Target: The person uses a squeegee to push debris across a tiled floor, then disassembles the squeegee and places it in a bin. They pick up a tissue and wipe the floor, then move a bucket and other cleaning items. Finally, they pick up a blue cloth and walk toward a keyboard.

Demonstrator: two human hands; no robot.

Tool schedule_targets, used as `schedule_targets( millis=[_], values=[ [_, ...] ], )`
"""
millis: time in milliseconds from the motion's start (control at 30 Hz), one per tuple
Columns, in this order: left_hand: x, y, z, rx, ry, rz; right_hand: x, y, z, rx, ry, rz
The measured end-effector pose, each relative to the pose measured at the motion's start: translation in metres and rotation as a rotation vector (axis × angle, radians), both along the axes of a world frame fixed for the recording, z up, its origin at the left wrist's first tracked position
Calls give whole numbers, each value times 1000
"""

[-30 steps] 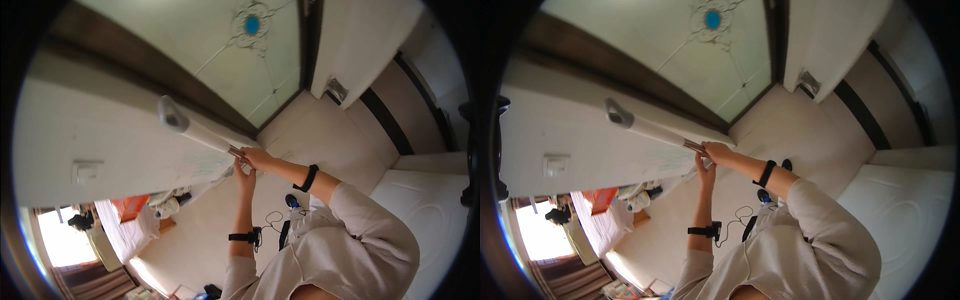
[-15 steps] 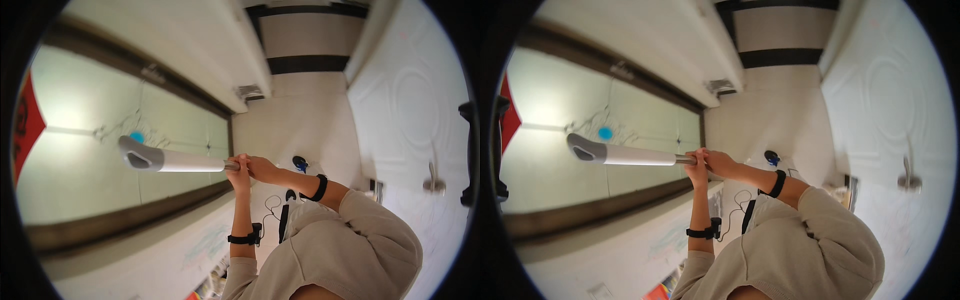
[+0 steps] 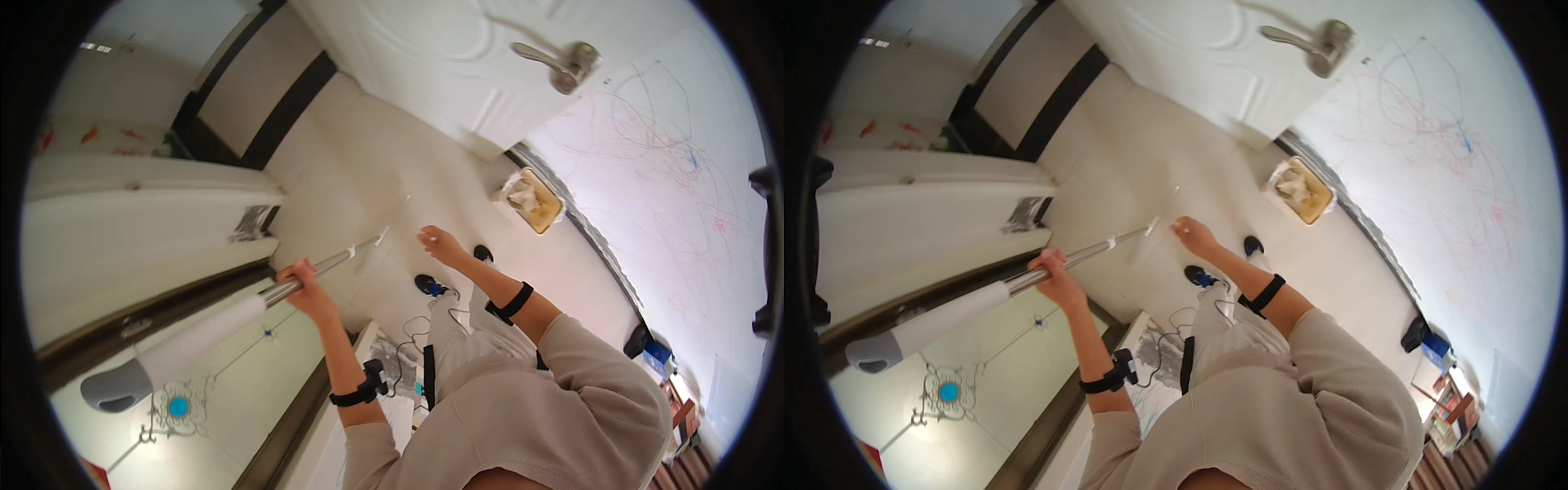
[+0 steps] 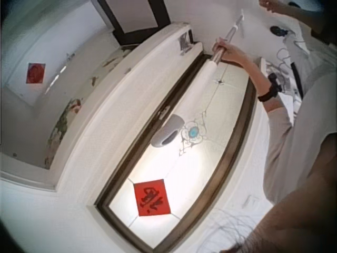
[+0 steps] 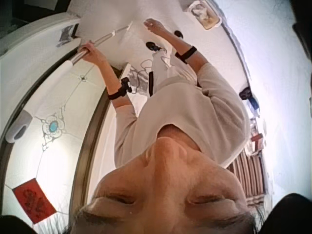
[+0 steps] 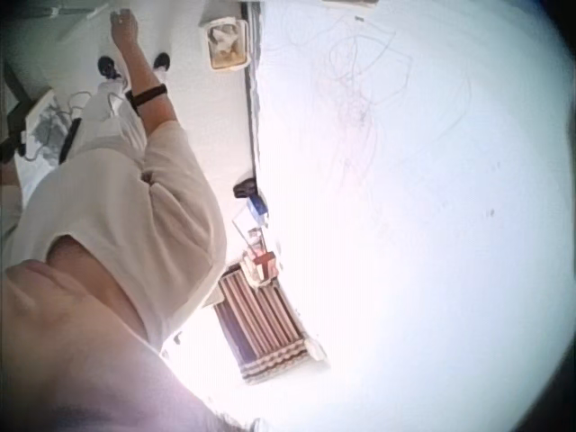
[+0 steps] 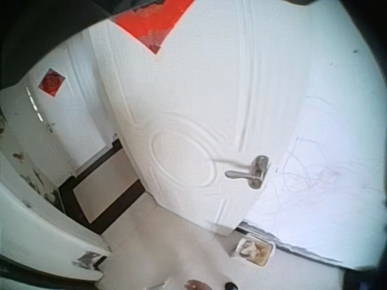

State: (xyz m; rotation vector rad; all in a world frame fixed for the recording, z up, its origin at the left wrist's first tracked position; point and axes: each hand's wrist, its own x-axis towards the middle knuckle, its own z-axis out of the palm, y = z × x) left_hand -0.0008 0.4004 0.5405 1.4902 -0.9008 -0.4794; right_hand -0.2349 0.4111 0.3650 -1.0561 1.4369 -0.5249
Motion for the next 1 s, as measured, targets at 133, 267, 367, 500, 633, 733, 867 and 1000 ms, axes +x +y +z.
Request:
schedule_targets(
  millis=[133,267,367,500,633,733,867,1000],
  values=[
    [-45,-25,-3,117,-46,53,-124,39,-95,294,-35,-354],
    [-60,-38,4,103,-103,89,-216,78,-143,534,-64,-632],
    [-77,-49,-10,45,-95,139,-273,109,-194,571,43,-711],
    [-75,-48,-64,27,-8,66,-332,131,-275,642,208,-751],
    [-85,-46,-97,-22,-4,-7,-361,146,-353,618,450,-890],
    [-70,-29,-102,-22,-89,48,-354,130,-364,602,-9,-993],
    [-50,-14,-109,55,-68,25,-370,130,-387,702,-351,-1185],
    [-23,16,-107,101,-42,115,-366,105,-385,840,-400,-1037]
  ],
)
